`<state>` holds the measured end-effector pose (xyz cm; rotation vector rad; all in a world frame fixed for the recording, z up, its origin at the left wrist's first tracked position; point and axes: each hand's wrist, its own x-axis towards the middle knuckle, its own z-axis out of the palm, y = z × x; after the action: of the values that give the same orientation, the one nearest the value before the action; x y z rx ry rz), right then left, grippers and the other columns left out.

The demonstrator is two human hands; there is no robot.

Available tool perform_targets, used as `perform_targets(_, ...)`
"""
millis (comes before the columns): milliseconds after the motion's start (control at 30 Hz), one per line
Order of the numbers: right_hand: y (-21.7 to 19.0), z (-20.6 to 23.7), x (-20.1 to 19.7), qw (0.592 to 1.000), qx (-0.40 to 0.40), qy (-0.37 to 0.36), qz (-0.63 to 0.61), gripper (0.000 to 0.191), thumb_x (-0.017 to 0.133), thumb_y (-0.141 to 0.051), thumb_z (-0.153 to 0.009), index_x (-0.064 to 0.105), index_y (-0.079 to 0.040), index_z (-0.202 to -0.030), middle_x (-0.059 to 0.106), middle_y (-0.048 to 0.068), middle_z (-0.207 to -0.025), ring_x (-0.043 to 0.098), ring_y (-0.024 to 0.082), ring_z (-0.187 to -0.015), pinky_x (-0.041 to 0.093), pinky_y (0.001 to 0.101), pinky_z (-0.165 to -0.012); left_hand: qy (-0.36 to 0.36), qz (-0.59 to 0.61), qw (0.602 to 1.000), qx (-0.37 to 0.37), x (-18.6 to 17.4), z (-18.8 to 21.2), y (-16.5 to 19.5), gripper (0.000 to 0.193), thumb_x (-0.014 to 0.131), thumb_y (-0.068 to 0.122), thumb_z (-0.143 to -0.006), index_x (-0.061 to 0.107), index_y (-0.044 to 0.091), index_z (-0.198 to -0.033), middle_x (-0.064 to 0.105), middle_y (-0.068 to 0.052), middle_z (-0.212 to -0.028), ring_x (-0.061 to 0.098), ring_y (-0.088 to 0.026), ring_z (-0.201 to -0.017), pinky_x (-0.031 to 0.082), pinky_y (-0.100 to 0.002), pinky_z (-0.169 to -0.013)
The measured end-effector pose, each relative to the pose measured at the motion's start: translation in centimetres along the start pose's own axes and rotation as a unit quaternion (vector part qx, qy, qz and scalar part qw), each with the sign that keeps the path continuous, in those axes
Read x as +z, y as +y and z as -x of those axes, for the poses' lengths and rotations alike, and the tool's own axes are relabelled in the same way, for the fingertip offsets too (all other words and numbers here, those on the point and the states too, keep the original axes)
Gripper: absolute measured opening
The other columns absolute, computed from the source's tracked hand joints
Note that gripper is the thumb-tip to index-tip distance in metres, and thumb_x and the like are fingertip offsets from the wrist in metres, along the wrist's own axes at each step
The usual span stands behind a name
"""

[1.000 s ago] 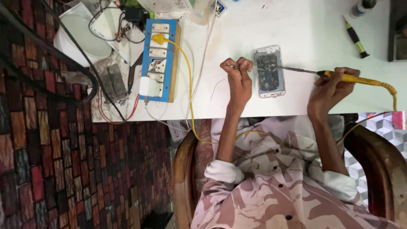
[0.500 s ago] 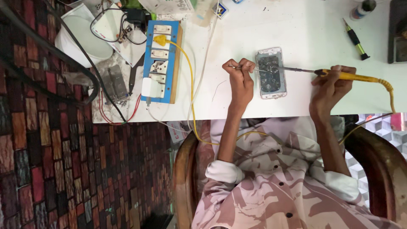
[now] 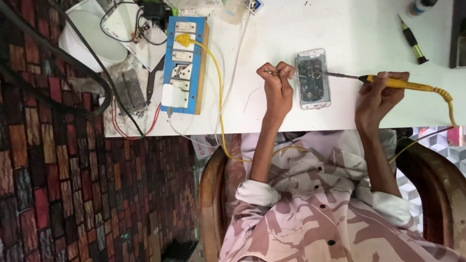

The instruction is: The person sits at a repair workbench holding a phone with one hand while using a yellow soldering iron with the other hand to work on the phone's exposed internal board, repeatedly applying the iron tip to different spots on the device.

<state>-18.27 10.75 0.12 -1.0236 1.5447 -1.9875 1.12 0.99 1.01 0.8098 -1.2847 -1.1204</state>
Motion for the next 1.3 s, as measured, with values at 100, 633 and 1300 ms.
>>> perform_targets(100,0.5,-0.4,-0.1,0.998,0.023,0.009,-0.054,0.024,0.055,-0.014,-0.125,0.039,-0.005,-0.11,0.048,0.005,-0.088,0.046,0.013,-0.067,0.042,0.0259,-0.061,0.003,-0.002,1.0,0.002,-0.1,-0.1,0.2,0.027,0.029,-0.014,-0.102,0.016,0.01,-0.107,0.045,-0.011,-0.085,0.044,-0.02,-0.079,0.042,-0.03,-0.085)
perform_targets(633,-1.1,0.1,0.7,0.999,-0.02,0.006,0.05,0.025,0.051,-0.02,-0.126,0.043,-0.001,-0.112,0.05,0.005,-0.085,0.049,0.011,-0.064,0.044,0.024,-0.06,0.003,0.042,0.999,-0.013,-0.2,0.1,-0.7,0.03,0.028,-0.015,-0.101,0.017,0.011,-0.108,0.043,-0.011,-0.087,0.043,-0.02,-0.081,0.042,-0.031,-0.087)
perform_targets(1300,0.0,-0.3,0.3,0.999,0.008,0.047,-0.009,0.019,0.051,-0.014,-0.125,0.044,-0.004,-0.111,0.047,0.003,-0.082,0.042,0.009,-0.061,0.039,0.0242,-0.057,-0.038,0.161,0.977,-0.135,-1.6,4.0,4.2,0.017,0.033,0.013,-0.116,0.018,0.017,-0.111,0.049,-0.006,-0.084,0.034,-0.008,-0.068,0.03,-0.021,-0.06)
